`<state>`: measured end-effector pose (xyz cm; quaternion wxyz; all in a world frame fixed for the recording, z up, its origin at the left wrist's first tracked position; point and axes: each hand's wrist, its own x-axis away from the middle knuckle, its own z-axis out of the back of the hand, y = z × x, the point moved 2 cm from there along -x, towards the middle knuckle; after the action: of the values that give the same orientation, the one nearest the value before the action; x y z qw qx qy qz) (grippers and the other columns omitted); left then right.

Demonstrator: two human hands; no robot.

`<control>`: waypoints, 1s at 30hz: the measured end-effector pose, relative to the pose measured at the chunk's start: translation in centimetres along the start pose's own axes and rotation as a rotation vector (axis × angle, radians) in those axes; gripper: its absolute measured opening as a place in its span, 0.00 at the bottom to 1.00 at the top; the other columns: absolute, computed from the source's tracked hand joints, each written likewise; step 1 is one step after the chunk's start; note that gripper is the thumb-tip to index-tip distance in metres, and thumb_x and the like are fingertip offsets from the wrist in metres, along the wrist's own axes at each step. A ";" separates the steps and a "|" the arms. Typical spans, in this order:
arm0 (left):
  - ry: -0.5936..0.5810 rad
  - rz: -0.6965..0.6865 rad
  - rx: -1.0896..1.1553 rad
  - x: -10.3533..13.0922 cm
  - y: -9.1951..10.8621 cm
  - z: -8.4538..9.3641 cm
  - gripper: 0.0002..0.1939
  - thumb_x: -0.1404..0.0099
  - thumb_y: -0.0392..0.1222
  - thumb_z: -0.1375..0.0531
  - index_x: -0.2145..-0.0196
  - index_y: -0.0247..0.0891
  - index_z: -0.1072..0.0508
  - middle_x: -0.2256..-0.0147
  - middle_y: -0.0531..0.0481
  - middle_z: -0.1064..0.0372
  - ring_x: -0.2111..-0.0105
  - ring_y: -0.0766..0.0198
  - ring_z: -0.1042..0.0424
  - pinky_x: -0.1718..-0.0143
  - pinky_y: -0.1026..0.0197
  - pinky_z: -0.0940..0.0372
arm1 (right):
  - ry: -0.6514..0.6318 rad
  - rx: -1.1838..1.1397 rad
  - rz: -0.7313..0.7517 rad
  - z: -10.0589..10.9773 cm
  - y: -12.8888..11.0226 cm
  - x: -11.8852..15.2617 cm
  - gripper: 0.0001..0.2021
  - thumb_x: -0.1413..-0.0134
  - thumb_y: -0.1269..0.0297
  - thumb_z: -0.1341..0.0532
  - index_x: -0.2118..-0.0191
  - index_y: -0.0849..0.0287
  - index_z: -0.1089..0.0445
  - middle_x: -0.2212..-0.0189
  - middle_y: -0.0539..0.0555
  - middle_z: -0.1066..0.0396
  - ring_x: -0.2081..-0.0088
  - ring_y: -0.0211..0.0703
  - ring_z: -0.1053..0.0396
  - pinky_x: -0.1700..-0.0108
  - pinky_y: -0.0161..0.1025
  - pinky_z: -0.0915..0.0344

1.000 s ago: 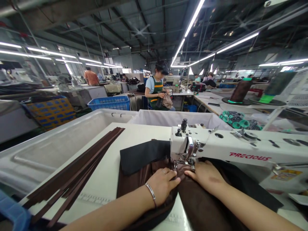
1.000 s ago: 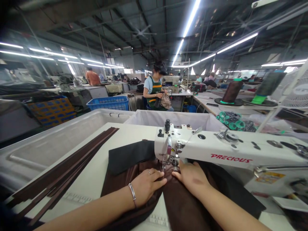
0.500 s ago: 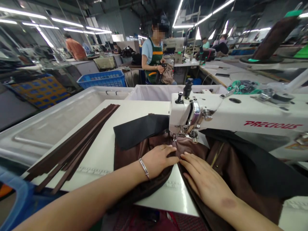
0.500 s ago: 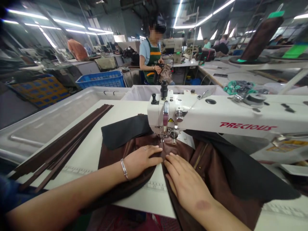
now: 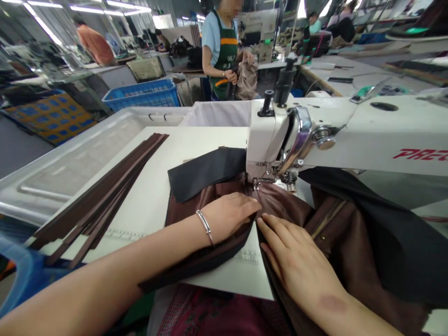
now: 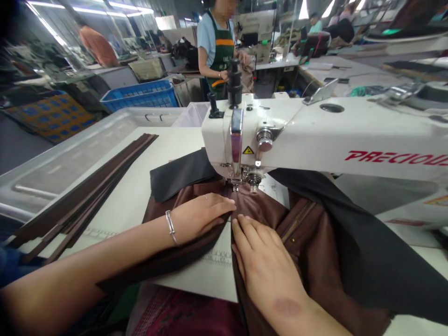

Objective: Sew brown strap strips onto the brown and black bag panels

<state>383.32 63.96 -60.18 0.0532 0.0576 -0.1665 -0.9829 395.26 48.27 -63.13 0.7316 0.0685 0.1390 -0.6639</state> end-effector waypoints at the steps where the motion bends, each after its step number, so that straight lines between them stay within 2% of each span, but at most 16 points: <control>1: -0.003 -0.022 -0.066 0.0 0.2 -0.2 0.16 0.30 0.37 0.48 0.46 0.33 0.37 0.46 0.43 0.36 0.46 0.57 0.37 0.44 0.53 0.41 | -0.002 -0.005 -0.015 0.0 -0.1 0.0 0.21 0.37 0.65 0.49 0.39 0.62 0.42 0.42 0.59 0.39 0.44 0.52 0.40 0.45 0.52 0.38; 7: 0.023 -0.019 -0.232 0.5 0.5 -0.9 0.17 0.29 0.41 0.51 0.44 0.35 0.37 0.44 0.44 0.40 0.42 0.57 0.43 0.40 0.52 0.45 | -0.019 -0.044 -0.042 -0.2 -0.1 0.2 0.21 0.37 0.65 0.48 0.40 0.61 0.42 0.41 0.58 0.42 0.43 0.50 0.42 0.44 0.51 0.40; 15: 0.035 -0.043 -0.223 0.4 0.1 -0.8 0.17 0.30 0.41 0.49 0.45 0.36 0.36 0.45 0.43 0.39 0.42 0.57 0.42 0.41 0.53 0.44 | 0.018 -0.039 -0.063 -0.2 -0.3 0.2 0.22 0.37 0.63 0.48 0.39 0.62 0.44 0.41 0.57 0.41 0.43 0.49 0.42 0.43 0.49 0.40; 30: 0.039 -0.064 -0.220 0.4 -0.1 -0.4 0.18 0.30 0.41 0.49 0.45 0.35 0.37 0.45 0.43 0.40 0.43 0.56 0.42 0.41 0.52 0.44 | 0.005 -0.017 -0.042 -0.2 -0.3 -0.3 0.20 0.36 0.62 0.49 0.42 0.62 0.40 0.42 0.58 0.40 0.44 0.50 0.41 0.45 0.50 0.39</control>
<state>382.99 63.86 -60.57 0.0312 0.0756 -0.0544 -0.9952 394.95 48.57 -63.25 0.7177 0.0611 0.1479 -0.6777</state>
